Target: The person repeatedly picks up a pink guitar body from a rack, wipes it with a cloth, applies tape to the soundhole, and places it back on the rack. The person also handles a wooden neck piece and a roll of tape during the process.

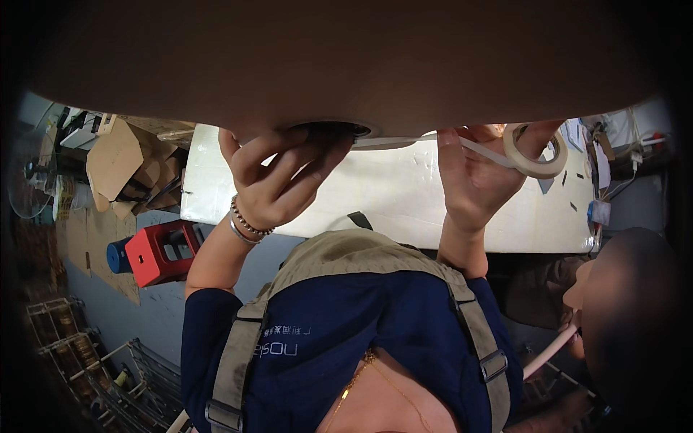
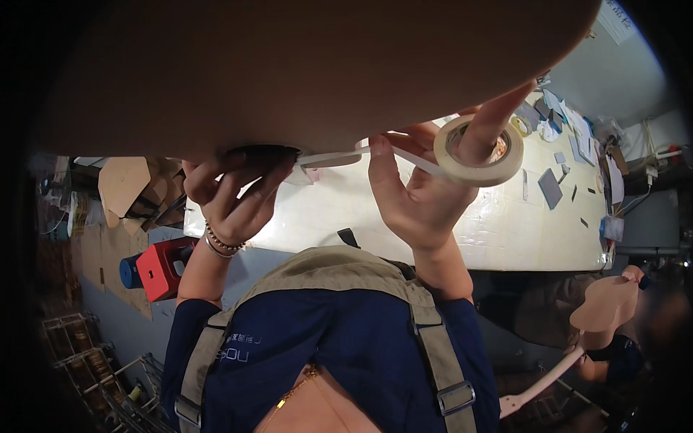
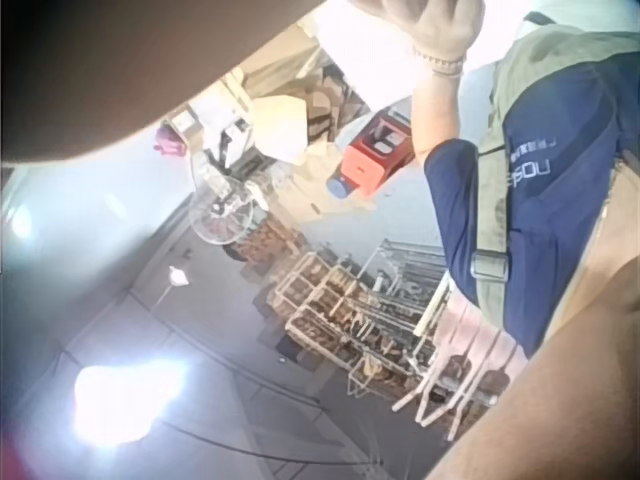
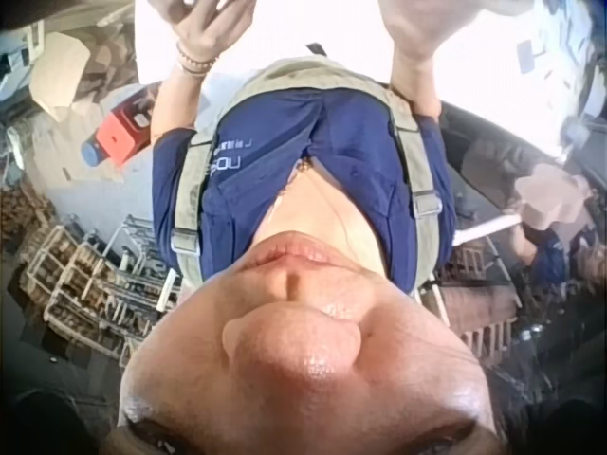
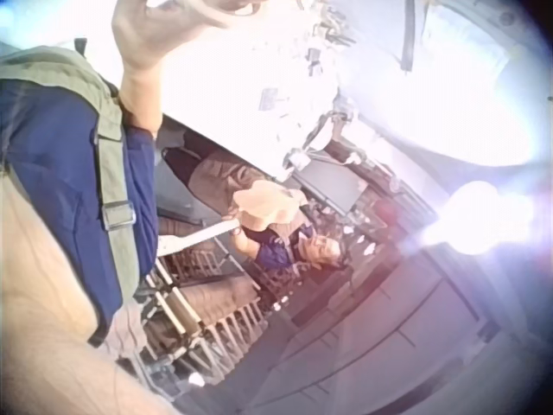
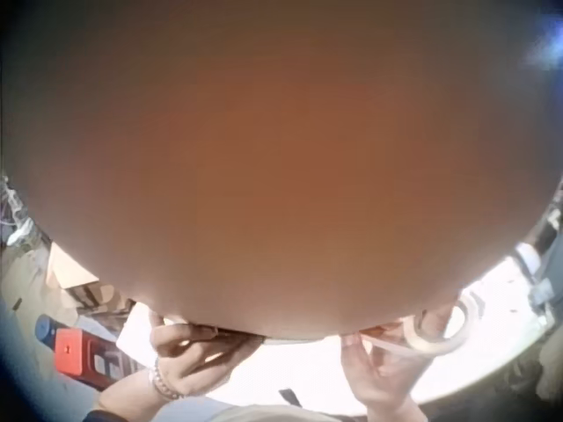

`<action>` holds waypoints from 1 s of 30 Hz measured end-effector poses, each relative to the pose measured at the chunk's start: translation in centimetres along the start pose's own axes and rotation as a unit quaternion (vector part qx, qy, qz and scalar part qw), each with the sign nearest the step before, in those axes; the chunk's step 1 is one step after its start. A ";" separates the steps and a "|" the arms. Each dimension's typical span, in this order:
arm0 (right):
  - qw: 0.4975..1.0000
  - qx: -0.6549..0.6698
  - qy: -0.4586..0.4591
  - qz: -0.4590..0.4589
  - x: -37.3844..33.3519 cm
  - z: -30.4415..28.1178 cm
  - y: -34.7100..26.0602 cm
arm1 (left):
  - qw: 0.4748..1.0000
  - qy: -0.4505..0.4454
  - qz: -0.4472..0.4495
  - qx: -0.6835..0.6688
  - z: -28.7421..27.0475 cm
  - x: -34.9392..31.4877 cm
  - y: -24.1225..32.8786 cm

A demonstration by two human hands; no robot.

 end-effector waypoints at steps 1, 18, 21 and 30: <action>1.000 0.007 -0.007 0.003 0.1 0.0 0.0 | 0.999 0.028 -0.015 -0.005 0.4 -0.1 0.3; 0.919 0.302 -0.163 0.195 -7.9 17.4 8.4 | 0.969 0.038 -0.242 -0.017 -3.0 -6.6 -3.9; 0.943 0.207 -0.145 0.217 -9.6 13.3 8.6 | 0.959 -0.009 -0.282 -0.033 -1.7 -7.4 -1.6; 0.890 -0.189 -0.266 0.319 -20.0 3.3 14.7 | 0.764 -0.211 -0.406 -0.455 11.7 -18.0 6.1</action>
Point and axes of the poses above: each hand's wrist, its own x-axis towards the middle knuckle, its own z-axis out of the palm, y = z × x, the point moved 2 cm from there along x, towards the middle knuckle, and after that the axes turned 13 degrees about -y, right-handed, at the moved point
